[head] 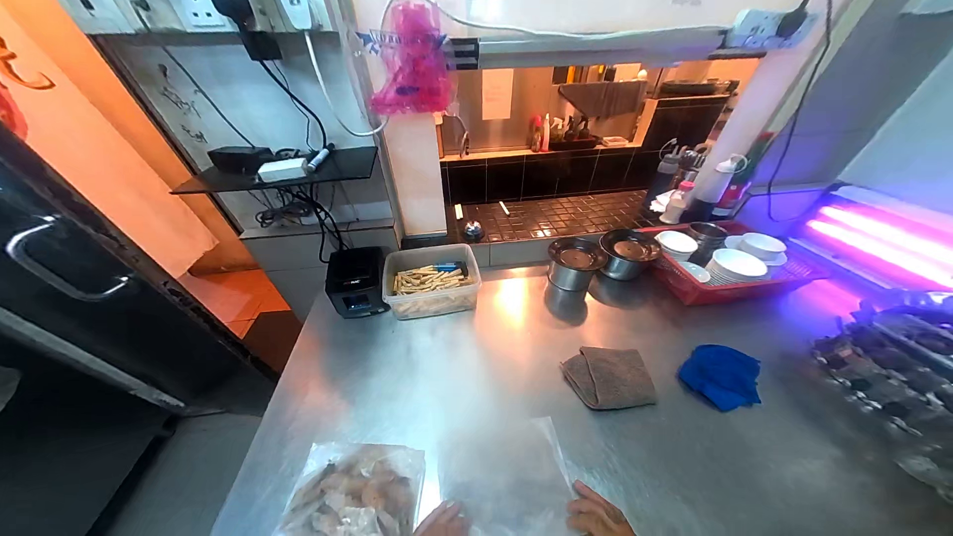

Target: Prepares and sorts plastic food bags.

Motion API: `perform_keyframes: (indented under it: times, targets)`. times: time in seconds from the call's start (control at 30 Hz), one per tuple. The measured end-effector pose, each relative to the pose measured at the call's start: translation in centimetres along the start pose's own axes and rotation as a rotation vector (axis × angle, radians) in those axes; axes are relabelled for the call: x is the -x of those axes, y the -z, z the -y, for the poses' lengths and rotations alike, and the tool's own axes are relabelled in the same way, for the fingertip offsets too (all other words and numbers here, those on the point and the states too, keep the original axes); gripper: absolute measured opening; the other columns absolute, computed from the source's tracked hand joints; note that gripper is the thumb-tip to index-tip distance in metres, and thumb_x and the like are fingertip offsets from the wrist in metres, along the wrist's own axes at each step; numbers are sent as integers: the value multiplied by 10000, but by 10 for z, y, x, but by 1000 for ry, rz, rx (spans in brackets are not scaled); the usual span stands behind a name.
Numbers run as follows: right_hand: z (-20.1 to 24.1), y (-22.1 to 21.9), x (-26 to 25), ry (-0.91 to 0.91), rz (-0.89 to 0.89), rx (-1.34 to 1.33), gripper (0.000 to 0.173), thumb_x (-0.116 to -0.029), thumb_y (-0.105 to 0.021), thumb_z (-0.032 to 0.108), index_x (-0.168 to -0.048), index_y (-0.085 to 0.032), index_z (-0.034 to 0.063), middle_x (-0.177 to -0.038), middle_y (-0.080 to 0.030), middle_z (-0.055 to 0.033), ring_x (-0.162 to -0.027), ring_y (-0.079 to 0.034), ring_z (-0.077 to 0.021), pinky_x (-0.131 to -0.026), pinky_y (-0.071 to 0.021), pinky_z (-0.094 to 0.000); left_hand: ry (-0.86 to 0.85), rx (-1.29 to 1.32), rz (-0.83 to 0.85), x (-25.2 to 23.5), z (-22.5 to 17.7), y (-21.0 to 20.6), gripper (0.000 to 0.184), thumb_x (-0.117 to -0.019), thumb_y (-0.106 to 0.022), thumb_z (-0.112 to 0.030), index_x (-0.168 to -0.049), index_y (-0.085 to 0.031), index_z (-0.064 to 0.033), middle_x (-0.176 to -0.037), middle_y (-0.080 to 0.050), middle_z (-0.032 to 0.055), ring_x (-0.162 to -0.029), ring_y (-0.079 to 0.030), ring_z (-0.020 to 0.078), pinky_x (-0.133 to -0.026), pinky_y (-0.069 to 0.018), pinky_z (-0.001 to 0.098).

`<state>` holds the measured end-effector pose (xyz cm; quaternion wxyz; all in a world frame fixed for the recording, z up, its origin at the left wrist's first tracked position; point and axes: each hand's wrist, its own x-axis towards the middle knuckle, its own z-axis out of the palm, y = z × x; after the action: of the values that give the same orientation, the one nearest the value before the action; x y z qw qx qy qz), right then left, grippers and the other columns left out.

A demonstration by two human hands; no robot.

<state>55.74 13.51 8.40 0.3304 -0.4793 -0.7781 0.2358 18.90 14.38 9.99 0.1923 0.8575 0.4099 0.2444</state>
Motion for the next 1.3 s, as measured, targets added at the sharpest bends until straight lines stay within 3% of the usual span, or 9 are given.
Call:
perform_keyframes:
  times: [0.17,0.27,0.4,0.57,0.73,0.83,0.9,1.17,1.3]
  targets:
    - [18,16,-33,-107,-91,57,450,-962,-684,314,-1303,-677,21,-1356,-649,-199,-1369,-538,-355,-1167,-408,-518,43,4,-4,-15,9,11,448,-1056,-452,-327,-1336,-653,-41,-1413,-635,135,-1419,-503,309,-1215,-349,495]
    - [26,14,-73,-457,-50,77,789,-891,-745,465,-1475,-513,-14,-1429,-588,-215,-1349,-550,-350,-1156,-420,-491,451,-117,-93,-41,-2,19,591,-1025,-580,-393,-1420,-559,47,-1453,-564,248,-1367,-537,405,-1158,-412,544]
    - [5,10,-114,-596,-15,-8,454,-877,-768,392,-1139,-739,22,-1236,-676,-165,-1208,-615,-291,-1067,-477,-441,773,-153,25,-86,-4,24,565,-1007,-594,-442,-1306,-648,34,-1349,-624,242,-1298,-566,418,-1097,-448,533]
    - [-6,10,-130,-600,-125,-215,265,-920,-734,235,-1071,-699,19,-1058,-694,-129,-950,-683,-191,-871,-569,-350,657,-34,-216,-103,14,21,394,-1045,-535,-300,-1187,-687,35,-1138,-710,213,-1114,-683,363,-1022,-519,507]
    - [-6,3,-139,-506,-228,-192,241,-963,-655,166,-1073,-688,-46,-1217,-680,-206,-1207,-630,-254,-1061,-492,-364,546,53,-378,-116,27,12,411,-1051,-507,-232,-1289,-644,73,-1326,-660,239,-1283,-613,398,-1127,-457,506]
    - [-4,-2,-153,-542,-258,-156,238,-1005,-608,199,-1109,-652,-10,-939,-695,-119,-856,-683,-185,-808,-566,-360,689,93,-286,-133,26,22,391,-1078,-471,-278,-1283,-606,26,-1036,-727,203,-964,-726,357,-882,-568,534]
    - [-5,-5,-163,-590,-238,-121,266,-1025,-583,220,-1154,-642,-5,-882,-692,-114,-801,-682,-216,-775,-566,-409,790,97,-209,-143,30,25,396,-1092,-440,-321,-1308,-578,-18,-915,-723,180,-844,-723,357,-796,-568,548]
    - [-10,1,-192,-813,-72,-180,425,-1009,-583,152,-1421,-524,68,-883,-682,-119,-771,-654,-240,-787,-544,-437,974,135,-149,-168,36,28,536,-1049,-556,-258,-1540,-423,-91,-1090,-733,195,-1001,-717,369,-942,-539,547]
    - [-14,10,-188,-622,-155,-419,409,-982,-548,92,-1380,-632,133,-792,-632,-32,-631,-551,-108,-642,-495,-321,758,289,-371,-159,36,40,583,-1001,-593,-206,-1557,-429,-141,-841,-719,133,-677,-679,257,-705,-568,484]
